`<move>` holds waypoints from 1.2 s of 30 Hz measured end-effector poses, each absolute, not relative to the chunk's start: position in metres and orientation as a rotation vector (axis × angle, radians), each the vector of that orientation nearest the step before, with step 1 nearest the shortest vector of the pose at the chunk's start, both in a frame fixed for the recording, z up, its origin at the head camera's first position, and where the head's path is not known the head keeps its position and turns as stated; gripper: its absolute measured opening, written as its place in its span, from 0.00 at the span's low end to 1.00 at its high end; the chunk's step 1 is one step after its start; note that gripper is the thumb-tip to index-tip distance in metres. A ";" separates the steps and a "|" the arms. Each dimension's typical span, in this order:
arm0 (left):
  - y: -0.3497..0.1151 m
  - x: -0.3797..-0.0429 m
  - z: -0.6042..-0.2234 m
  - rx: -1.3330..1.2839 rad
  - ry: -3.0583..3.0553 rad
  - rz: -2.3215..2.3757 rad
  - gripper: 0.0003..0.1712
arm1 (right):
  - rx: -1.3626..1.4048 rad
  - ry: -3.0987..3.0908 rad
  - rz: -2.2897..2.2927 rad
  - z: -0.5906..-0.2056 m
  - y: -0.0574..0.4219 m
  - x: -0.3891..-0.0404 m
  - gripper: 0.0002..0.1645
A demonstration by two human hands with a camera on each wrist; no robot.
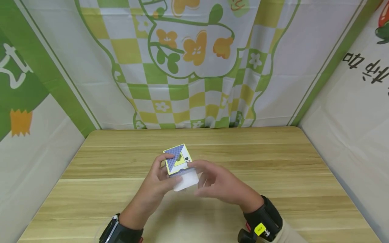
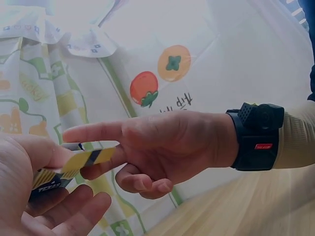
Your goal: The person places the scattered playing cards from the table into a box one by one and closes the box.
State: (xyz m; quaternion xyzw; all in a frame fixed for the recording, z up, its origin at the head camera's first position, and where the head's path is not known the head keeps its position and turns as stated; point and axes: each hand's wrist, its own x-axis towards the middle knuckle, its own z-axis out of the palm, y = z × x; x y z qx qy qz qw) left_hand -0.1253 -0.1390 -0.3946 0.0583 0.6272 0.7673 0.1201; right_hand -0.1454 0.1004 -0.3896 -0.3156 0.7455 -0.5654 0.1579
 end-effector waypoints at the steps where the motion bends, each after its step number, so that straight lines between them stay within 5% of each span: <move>1: -0.139 -0.125 -0.395 0.170 1.830 2.243 0.39 | -0.926 2.153 -1.587 -0.389 0.101 -0.146 0.39; 17: -0.140 -0.123 -0.402 0.403 1.683 2.262 0.30 | -0.787 2.185 -1.771 -0.392 0.100 -0.147 0.19; 31: -0.130 -0.121 -0.413 0.584 1.974 1.866 0.34 | -0.369 2.001 -2.029 -0.387 0.093 -0.150 0.16; 36: -0.128 -0.118 -0.413 0.579 2.052 1.734 0.33 | -0.278 2.017 -2.059 -0.386 0.094 -0.152 0.24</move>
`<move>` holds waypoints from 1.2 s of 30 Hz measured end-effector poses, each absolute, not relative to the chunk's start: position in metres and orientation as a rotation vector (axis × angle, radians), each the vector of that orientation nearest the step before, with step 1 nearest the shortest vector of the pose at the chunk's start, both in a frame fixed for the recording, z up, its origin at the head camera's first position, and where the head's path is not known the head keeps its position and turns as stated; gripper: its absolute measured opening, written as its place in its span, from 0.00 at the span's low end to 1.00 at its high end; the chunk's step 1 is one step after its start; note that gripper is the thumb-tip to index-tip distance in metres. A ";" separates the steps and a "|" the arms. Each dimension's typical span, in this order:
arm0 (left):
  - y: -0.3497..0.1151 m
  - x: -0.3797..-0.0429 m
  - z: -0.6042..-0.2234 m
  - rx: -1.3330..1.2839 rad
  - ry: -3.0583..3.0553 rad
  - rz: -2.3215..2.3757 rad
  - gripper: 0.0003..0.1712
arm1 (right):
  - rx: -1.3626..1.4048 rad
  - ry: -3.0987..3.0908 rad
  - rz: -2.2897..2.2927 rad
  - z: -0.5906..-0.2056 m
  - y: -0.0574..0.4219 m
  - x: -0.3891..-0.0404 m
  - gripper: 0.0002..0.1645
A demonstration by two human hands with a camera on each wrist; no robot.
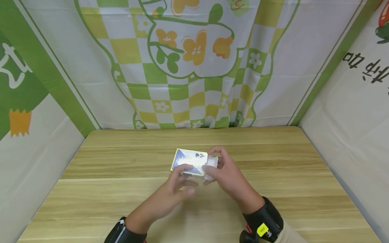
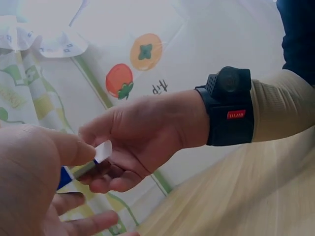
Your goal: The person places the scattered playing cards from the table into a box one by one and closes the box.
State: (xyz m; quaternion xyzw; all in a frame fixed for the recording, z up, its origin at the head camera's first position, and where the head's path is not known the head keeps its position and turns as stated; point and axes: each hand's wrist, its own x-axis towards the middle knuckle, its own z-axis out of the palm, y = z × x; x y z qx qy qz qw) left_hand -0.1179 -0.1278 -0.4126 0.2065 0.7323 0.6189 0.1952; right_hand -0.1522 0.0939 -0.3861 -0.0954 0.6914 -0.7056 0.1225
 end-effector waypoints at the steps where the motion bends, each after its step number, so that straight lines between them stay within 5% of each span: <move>1: -0.128 -0.117 -0.412 0.591 2.061 1.707 0.33 | -0.272 2.012 -2.071 -0.386 0.094 -0.153 0.27; 6: -0.128 -0.112 -0.405 0.679 2.006 1.640 0.33 | -0.253 2.044 -2.097 -0.386 0.096 -0.155 0.37; 13: -0.137 -0.110 -0.392 0.573 2.244 1.834 0.19 | -0.238 2.178 -2.019 -0.389 0.098 -0.157 0.33; 20: -0.136 -0.122 -0.397 0.362 2.167 1.869 0.38 | -0.459 2.256 -1.912 -0.390 0.095 -0.149 0.20; 36: -0.136 -0.116 -0.396 0.492 2.048 1.902 0.33 | -0.372 2.196 -1.904 -0.386 0.094 -0.147 0.15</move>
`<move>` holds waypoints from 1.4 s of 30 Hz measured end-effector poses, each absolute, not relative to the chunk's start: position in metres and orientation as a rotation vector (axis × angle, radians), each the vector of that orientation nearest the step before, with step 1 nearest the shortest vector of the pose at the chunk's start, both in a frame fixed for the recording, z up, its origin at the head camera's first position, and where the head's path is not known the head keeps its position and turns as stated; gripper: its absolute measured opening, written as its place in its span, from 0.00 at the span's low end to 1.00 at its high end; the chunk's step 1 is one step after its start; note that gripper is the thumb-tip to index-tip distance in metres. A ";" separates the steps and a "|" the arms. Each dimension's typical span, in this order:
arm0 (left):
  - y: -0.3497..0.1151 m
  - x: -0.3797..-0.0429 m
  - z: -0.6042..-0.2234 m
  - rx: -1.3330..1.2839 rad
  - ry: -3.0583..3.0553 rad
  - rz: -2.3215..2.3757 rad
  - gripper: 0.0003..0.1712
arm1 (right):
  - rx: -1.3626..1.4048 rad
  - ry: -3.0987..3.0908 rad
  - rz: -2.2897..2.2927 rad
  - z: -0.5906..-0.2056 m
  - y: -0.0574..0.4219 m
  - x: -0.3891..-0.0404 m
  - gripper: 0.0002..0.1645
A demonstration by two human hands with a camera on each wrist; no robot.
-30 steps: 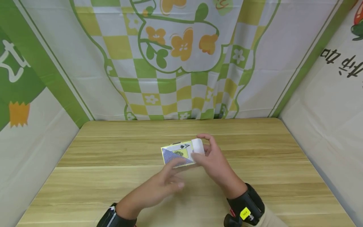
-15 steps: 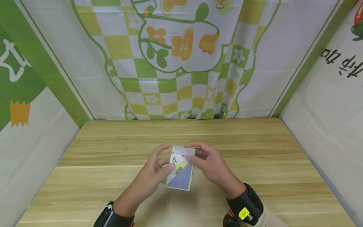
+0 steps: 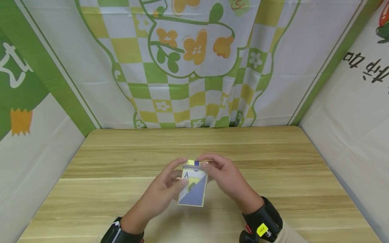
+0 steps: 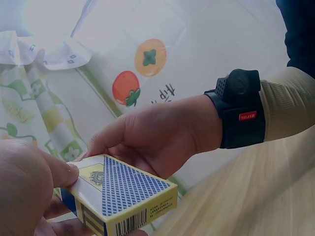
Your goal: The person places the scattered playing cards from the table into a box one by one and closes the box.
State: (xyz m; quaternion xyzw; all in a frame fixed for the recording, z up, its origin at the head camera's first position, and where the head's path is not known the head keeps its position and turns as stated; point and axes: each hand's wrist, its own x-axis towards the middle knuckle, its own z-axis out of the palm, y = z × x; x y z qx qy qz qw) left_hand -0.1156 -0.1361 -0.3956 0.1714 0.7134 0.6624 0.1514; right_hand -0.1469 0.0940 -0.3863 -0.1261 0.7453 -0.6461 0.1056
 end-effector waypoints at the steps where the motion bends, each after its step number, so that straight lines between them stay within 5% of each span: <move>1: -0.136 -0.115 -0.396 0.500 2.061 1.894 0.33 | -0.358 2.193 -1.898 -0.386 0.094 -0.147 0.16; 11: -0.136 -0.114 -0.394 0.533 2.110 1.873 0.33 | -0.386 2.213 -1.854 -0.383 0.096 -0.146 0.11; 22: -0.136 -0.116 -0.399 0.454 2.131 1.889 0.21 | -0.604 2.254 -1.725 -0.388 0.099 -0.147 0.13; 32: -0.131 -0.135 -0.452 0.320 2.360 1.604 0.22 | -0.647 2.455 -1.413 -0.429 0.097 -0.168 0.10; 42: -0.126 -0.150 -0.492 0.466 2.754 1.182 0.21 | -0.580 2.487 -1.242 -0.469 0.097 -0.180 0.10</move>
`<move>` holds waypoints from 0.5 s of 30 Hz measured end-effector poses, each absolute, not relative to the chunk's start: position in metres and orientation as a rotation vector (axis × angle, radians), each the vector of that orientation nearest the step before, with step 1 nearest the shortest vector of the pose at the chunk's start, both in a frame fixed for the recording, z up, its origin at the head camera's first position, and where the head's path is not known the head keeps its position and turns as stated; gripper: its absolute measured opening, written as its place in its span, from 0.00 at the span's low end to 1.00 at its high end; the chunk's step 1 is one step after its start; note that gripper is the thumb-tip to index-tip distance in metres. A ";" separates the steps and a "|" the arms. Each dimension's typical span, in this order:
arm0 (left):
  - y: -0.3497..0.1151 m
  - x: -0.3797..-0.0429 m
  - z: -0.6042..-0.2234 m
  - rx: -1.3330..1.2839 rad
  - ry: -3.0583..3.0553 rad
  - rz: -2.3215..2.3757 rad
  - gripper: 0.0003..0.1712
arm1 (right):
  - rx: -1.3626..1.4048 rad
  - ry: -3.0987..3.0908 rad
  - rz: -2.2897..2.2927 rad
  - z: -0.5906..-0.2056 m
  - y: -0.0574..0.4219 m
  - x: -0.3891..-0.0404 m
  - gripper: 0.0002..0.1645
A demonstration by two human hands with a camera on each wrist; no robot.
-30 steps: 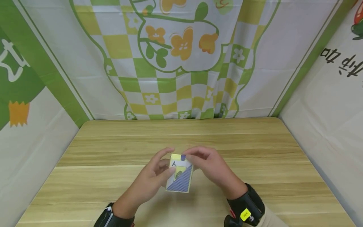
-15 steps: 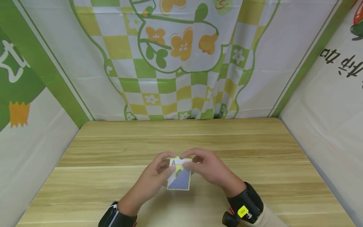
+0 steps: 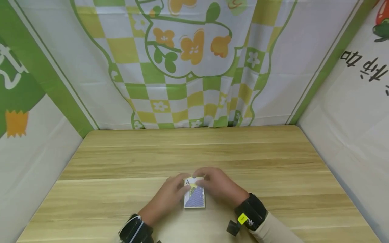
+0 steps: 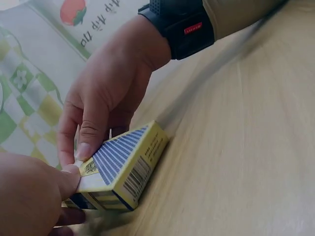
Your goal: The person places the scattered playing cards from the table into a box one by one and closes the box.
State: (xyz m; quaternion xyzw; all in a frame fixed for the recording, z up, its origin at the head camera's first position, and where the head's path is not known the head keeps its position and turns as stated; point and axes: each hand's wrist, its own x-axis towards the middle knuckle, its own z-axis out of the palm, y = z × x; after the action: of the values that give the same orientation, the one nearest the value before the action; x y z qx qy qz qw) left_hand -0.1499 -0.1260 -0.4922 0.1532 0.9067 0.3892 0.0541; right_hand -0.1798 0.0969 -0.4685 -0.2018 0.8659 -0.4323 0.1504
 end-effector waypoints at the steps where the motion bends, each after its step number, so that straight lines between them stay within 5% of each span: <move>1: -0.126 -0.151 -0.494 0.483 2.799 1.147 0.21 | -0.596 2.501 -1.237 -0.471 0.097 -0.180 0.10; 11: -0.127 -0.151 -0.484 0.633 2.928 1.001 0.22 | -0.714 2.631 -1.121 -0.473 0.095 -0.180 0.09; 15: -0.134 -0.140 -0.469 0.885 2.915 0.941 0.18 | -0.918 2.669 -0.958 -0.457 0.095 -0.166 0.08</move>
State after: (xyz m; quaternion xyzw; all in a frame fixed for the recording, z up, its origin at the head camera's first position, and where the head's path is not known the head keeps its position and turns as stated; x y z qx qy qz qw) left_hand -0.1401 -0.1339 -0.4688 0.2775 0.9140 0.2950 -0.0233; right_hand -0.1656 0.0954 -0.4565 -0.3071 0.8925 -0.3204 0.0805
